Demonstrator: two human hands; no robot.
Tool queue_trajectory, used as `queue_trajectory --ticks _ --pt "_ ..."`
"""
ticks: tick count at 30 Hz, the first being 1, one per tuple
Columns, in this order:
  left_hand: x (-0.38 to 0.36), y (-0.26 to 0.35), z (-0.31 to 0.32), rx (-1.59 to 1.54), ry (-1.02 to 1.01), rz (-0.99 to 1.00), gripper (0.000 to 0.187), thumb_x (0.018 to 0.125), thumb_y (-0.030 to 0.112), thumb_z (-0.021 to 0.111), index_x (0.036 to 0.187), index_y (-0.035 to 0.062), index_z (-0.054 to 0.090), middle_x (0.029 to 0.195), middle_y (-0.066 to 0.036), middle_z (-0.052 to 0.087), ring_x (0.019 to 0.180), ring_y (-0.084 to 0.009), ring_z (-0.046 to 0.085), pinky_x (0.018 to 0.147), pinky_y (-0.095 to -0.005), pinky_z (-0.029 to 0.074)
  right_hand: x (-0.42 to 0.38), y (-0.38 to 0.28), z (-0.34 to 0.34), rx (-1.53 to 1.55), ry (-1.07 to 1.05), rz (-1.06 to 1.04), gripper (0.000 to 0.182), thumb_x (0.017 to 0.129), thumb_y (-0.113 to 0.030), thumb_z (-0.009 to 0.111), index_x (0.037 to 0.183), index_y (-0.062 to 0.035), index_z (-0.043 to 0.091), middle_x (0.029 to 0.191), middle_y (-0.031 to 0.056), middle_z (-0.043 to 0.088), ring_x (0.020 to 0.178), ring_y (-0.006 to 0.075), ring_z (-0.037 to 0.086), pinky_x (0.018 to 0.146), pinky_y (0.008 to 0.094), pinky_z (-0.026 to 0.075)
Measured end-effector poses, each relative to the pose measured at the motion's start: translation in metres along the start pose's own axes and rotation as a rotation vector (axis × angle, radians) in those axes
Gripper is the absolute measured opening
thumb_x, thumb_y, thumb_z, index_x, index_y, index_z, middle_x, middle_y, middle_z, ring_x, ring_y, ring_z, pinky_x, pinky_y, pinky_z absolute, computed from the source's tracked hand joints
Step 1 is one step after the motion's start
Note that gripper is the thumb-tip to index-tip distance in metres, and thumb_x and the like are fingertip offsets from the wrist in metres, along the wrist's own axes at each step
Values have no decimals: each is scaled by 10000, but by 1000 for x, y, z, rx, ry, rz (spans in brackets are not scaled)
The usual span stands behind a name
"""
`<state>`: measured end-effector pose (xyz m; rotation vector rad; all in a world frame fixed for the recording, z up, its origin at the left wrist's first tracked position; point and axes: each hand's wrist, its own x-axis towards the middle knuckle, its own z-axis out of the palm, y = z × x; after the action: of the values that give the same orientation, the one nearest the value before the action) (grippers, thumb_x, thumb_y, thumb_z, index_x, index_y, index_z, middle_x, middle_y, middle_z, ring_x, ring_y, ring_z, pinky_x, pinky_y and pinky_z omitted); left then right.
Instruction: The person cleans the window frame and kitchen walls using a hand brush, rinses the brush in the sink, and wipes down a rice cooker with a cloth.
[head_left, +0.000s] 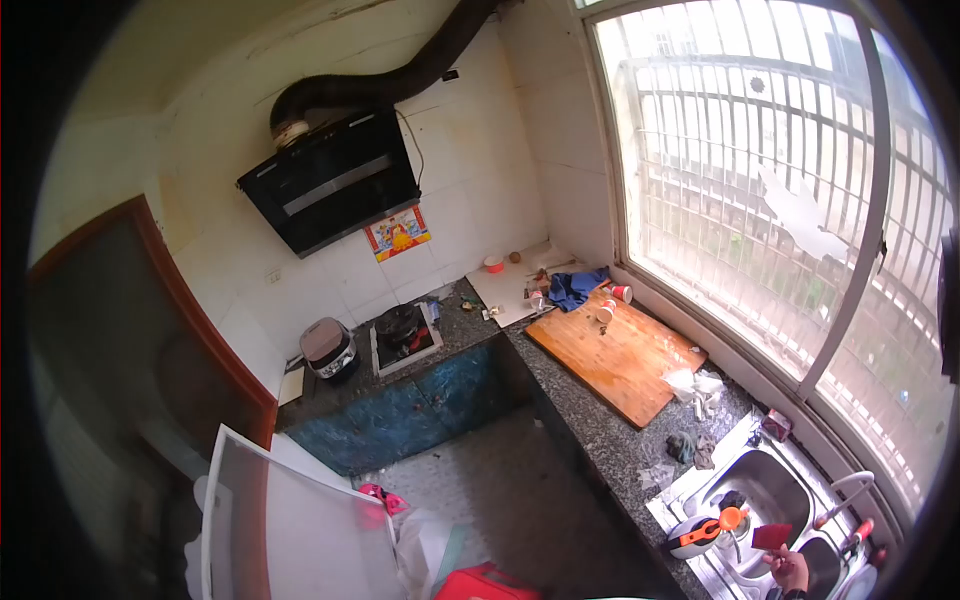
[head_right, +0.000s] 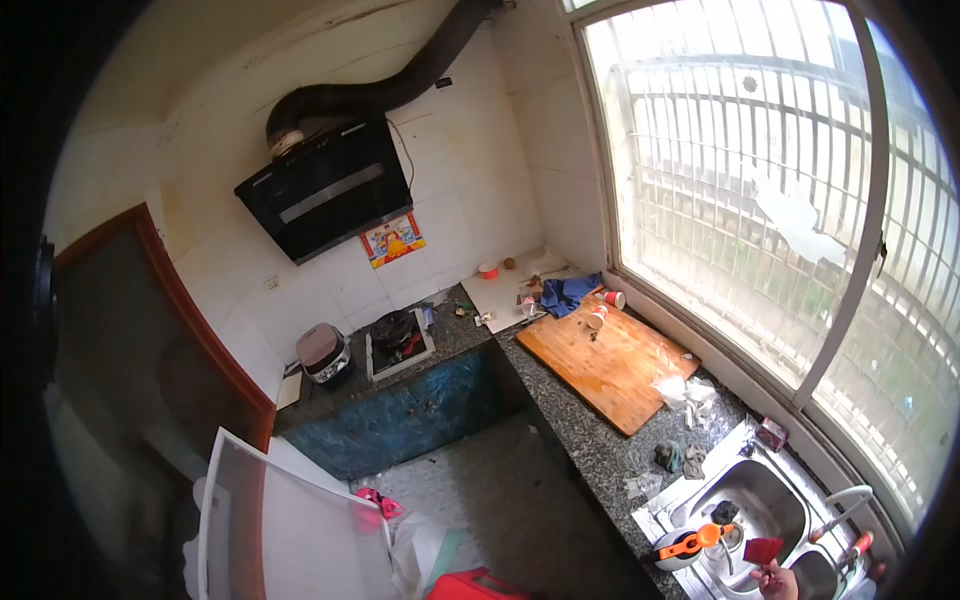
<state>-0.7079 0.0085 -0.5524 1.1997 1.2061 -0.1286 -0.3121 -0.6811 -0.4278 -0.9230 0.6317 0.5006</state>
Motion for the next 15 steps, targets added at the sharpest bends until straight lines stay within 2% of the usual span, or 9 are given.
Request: queue_trajectory --ticks 1,2,3,5,6,9,11,13,15 --pt "1 14 7 12 11 -1 226 952 138 520 736 88 567 615 -48 584 514 -169 585 448 -302 483 25 7 -12 -101 128 -74 257 998 -203 536 1072 42 544 809 128 636 522 146 532 459 261 410" --pt "3 26 14 30 -45 56 225 967 144 525 759 77 581 635 -55 596 528 -169 595 470 -301 503 39 7 -23 -206 256 -147 414 1029 -329 517 804 15 570 571 124 585 340 140 446 279 247 293" --pt "2 33 23 47 -101 111 226 982 151 530 782 66 594 655 -62 608 541 -168 606 492 -300 523 41 -1 -33 -201 254 -135 414 1029 -329 517 804 15 570 571 124 585 340 140 446 279 247 293" --pt "-5 54 43 113 -79 151 217 991 160 535 812 57 604 677 -71 620 552 -171 613 507 -306 533 46 -23 -55 -456 59 -121 342 1019 -241 537 905 77 593 671 206 641 403 165 517 303 248 334" --pt "-11 66 53 175 -65 194 212 1000 169 540 843 48 613 699 -79 632 563 -175 620 523 -312 543 58 -34 -61 -563 145 -61 276 1012 -197 523 909 54 573 671 191 642 405 144 505 307 242 338" --pt "-33 86 74 160 -52 250 179 991 163 555 874 41 617 713 -85 643 577 -176 627 541 -318 549 75 -47 -70 -384 320 -105 157 972 -147 539 889 -15 560 635 141 634 374 113 449 305 223 316" --pt "-51 90 78 183 -49 236 175 987 159 555 869 44 617 707 -81 641 575 -176 624 537 -319 547 74 -59 -76 -257 228 -114 138 953 -130 523 888 -12 553 657 135 630 393 107 468 328 201 342" --pt "-55 88 78 189 -51 217 172 983 155 555 865 48 618 700 -78 639 572 -175 620 533 -319 544 73 -70 -77 -227 138 -144 132 937 -146 542 906 -18 552 686 99 619 458 122 543 355 194 369" --pt "-55 68 70 151 -29 126 161 975 143 553 859 54 620 691 -73 636 570 -173 618 529 -325 545 91 -67 -82 -78 223 -214 144 946 -162 541 925 -20 550 740 84 607 516 152 598 358 201 379"
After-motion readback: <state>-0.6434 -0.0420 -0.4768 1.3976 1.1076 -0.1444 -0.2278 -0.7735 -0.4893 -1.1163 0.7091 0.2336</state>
